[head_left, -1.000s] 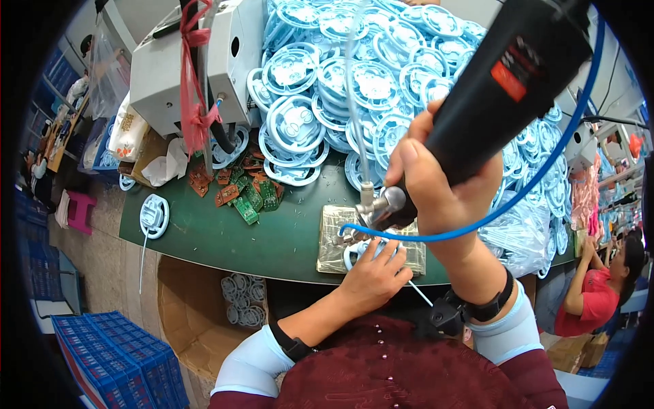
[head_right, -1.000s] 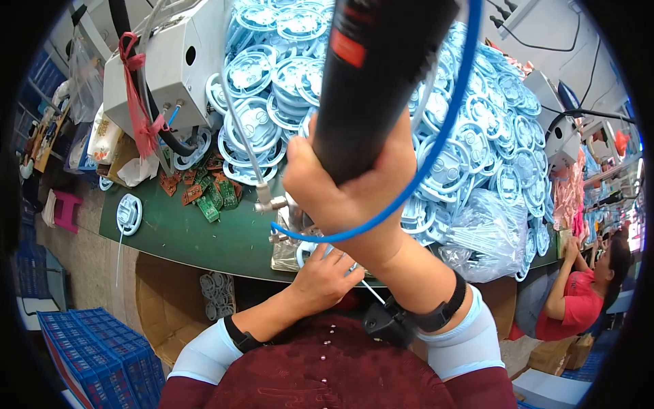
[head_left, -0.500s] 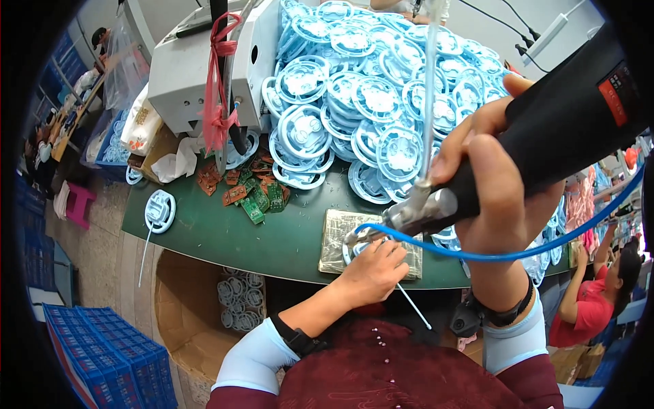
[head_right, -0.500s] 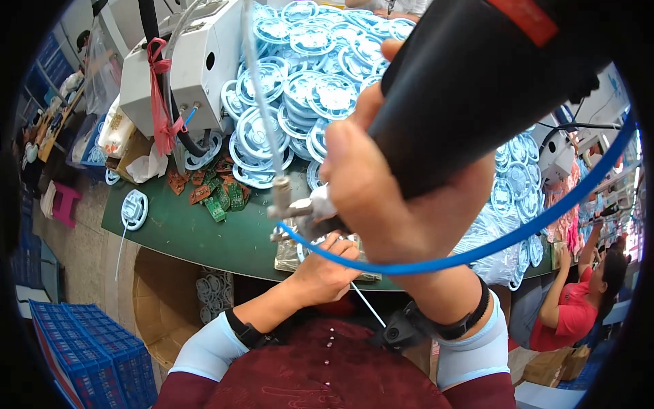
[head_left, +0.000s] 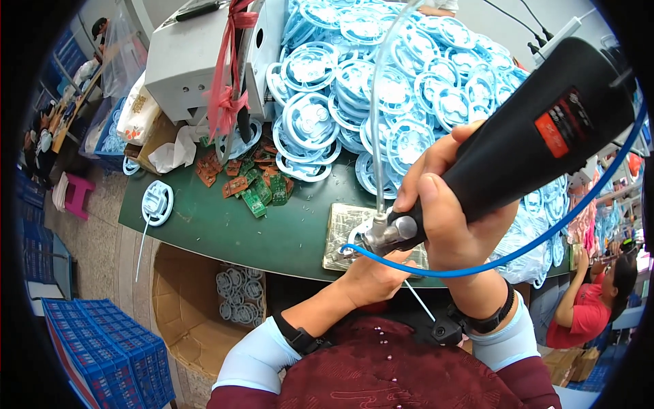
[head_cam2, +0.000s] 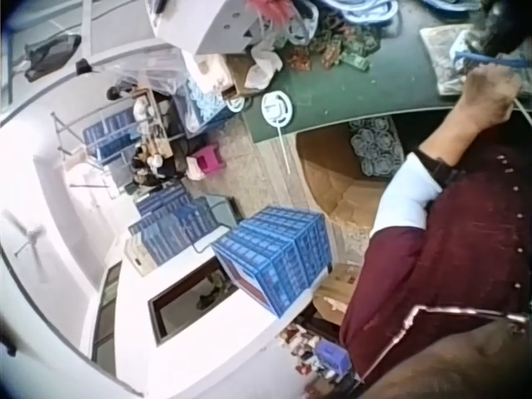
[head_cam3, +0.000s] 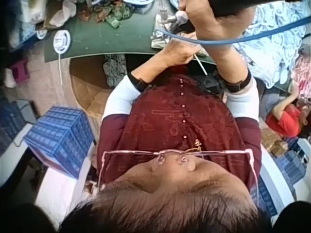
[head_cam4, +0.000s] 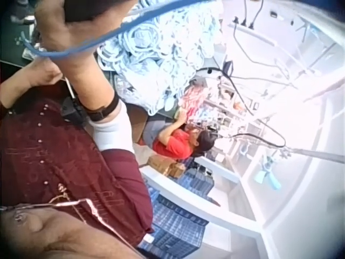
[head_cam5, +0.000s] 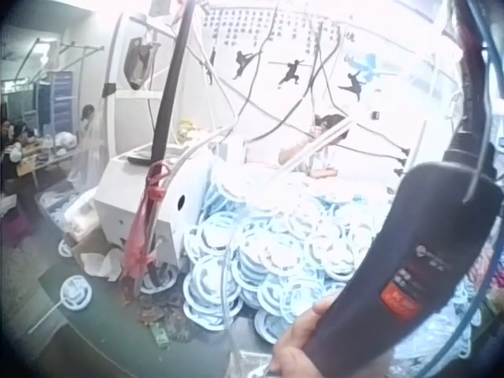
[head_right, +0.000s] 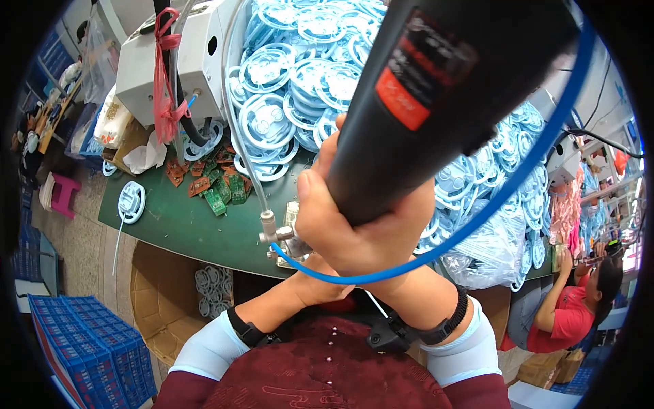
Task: Assembling blue circular toy components using an electric screwdriver and small copper plates.
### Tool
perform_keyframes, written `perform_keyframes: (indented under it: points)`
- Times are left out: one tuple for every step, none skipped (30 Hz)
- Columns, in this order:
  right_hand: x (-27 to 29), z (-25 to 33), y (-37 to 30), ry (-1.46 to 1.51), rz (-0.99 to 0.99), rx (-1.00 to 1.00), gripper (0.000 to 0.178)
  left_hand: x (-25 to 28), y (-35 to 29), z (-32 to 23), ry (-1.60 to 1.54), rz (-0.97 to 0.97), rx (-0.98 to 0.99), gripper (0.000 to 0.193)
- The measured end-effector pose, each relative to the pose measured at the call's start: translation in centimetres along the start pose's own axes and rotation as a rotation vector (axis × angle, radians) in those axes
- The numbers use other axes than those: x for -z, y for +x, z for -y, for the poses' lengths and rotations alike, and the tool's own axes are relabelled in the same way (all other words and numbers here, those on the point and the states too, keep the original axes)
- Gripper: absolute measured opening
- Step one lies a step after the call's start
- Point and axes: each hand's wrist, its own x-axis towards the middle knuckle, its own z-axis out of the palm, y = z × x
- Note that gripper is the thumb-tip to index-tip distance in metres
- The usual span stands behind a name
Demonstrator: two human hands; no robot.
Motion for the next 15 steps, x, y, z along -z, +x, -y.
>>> perform_keyframes:
  points:
    - [-0.1,-0.1,-0.1,0.002,-0.001,-0.002,0.047,0.3,0.1,-0.2,-0.017,0.042,0.022,0.009]
    - [0.0,0.0,-0.1,0.001,0.024,0.018,0.046,0.6,0.3,-0.5,-0.017,0.043,0.022,0.009]
    - [0.0,0.2,-0.2,0.001,0.049,0.04,0.044,0.9,0.6,-0.9,-0.054,0.021,0.064,0.01]
    - [0.0,0.5,-0.3,0.006,0.091,0.038,0.044,1.0,0.9,-1.1,-0.09,0.001,0.106,0.012]
    - [-0.2,0.6,-0.4,0.014,0.086,0.047,0.044,1.1,0.9,-1.1,-0.078,0.004,0.102,0.012]
    - [-0.3,0.5,-0.7,0.016,0.088,0.073,0.046,0.5,0.6,-0.7,-0.1,-0.022,0.052,0.014]
    - [-0.5,0.3,-1.0,0.019,0.088,0.101,0.048,-0.1,0.2,-0.1,-0.122,-0.048,0.001,0.015]
    - [-0.5,0.1,-1.7,0.015,0.018,0.032,0.051,-0.8,-1.0,0.7,0.003,0.301,0.057,0.018]
    - [-1.6,-0.2,-1.8,0.112,-0.115,0.01,0.052,-0.4,0.1,0.1,-0.027,0.083,-0.008,0.02]
    - [-0.7,-0.6,-1.6,-0.019,-0.114,-0.031,0.052,0.4,0.6,-0.5,0.036,0.148,-0.003,0.022]
    - [0.0,-1.0,-1.1,-0.14,-0.107,-0.075,0.052,1.2,0.8,-0.7,0.106,0.208,0.012,0.023]
    - [0.3,-0.3,-0.4,-0.046,-0.139,-0.089,0.054,1.3,0.8,-0.7,0.119,0.211,0.007,0.023]
    - [1.5,0.2,0.4,-0.162,-0.147,-0.03,0.053,1.2,0.7,-0.5,0.17,0.256,-0.038,0.024]
    - [2.5,1.6,1.6,-0.007,-0.153,0.026,0.049,1.2,0.4,-0.4,0.219,0.297,-0.074,0.024]
    - [2.9,2.8,2.3,0.083,-0.199,0.028,0.045,1.4,-0.2,-0.6,0.226,0.299,-0.062,0.024]
